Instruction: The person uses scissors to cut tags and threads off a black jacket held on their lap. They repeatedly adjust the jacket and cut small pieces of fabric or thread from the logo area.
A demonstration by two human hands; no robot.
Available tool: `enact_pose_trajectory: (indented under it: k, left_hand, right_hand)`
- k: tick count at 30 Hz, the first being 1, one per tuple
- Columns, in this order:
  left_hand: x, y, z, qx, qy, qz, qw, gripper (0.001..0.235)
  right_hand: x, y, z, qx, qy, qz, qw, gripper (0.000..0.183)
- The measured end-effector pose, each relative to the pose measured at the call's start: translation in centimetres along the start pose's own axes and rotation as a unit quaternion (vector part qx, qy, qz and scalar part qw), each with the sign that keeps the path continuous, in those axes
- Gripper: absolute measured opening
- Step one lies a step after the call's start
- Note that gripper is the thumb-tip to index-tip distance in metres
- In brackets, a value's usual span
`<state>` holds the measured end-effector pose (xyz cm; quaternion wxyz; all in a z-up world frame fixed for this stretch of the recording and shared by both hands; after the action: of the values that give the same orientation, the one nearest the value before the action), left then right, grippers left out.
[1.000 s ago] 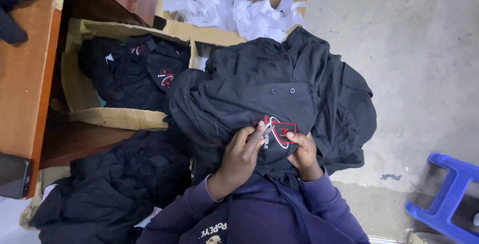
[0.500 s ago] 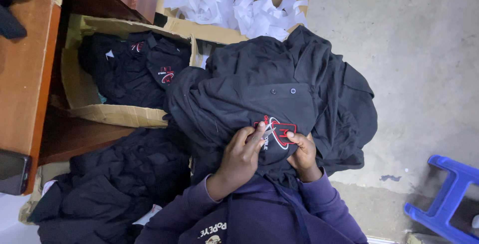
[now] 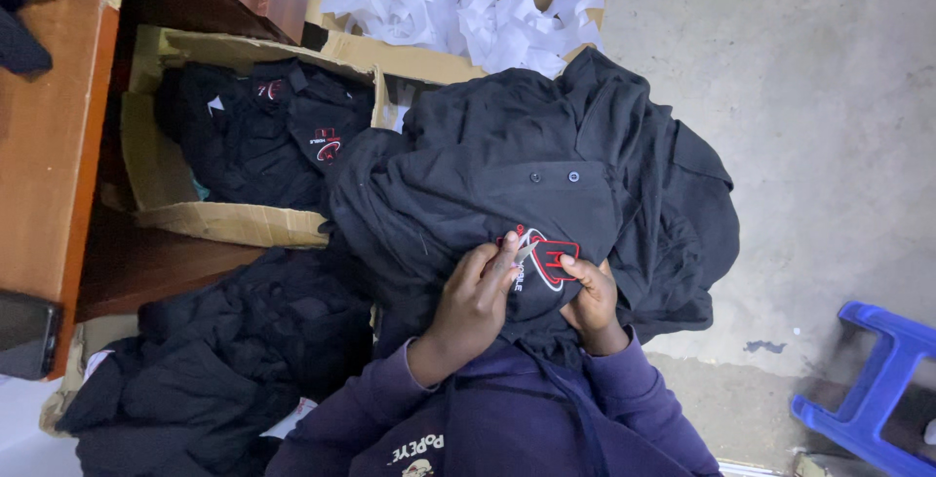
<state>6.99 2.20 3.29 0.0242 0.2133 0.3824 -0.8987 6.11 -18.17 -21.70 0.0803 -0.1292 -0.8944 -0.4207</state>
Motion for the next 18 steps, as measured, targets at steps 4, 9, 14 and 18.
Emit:
enact_pose_trajectory:
  k: [4,9,14,18]
  left_hand:
    - [0.3,0.3,0.0,0.009,0.019,-0.017,1.0,0.041]
    - [0.5,0.8,-0.2,0.007,0.032,-0.027,0.999,0.04]
    - [0.5,-0.3,-0.8,0.004,-0.003,0.02,1.0,0.038]
    - [0.4,-0.3,-1.2,0.006,-0.021,0.035,0.999,0.037]
  right_hand:
    - [-0.4,-2.4,0.8,-0.006,0.018,0.003,1.0,0.053]
    - [-0.5,-3.5,1.9,-0.007,0.042,0.006,0.999,0.056]
    - [-0.6,-2.8,2.1,-0.017,0.045,-0.011,0.999,0.062]
    - [0.4,3.0,0.2,-0.024,0.057,-0.017,0.998,0.066]
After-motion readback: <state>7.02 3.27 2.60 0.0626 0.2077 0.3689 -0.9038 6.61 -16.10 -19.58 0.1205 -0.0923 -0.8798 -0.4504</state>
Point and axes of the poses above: each hand's wrist, its own x-axis away from the middle knuckle, its own y-axis out of the palm, z = x × y, the point moved 8 cm from there along -x, towards the middle knuckle, and after that the axes turned 7 degrees about -y, right-handed, at the moved point
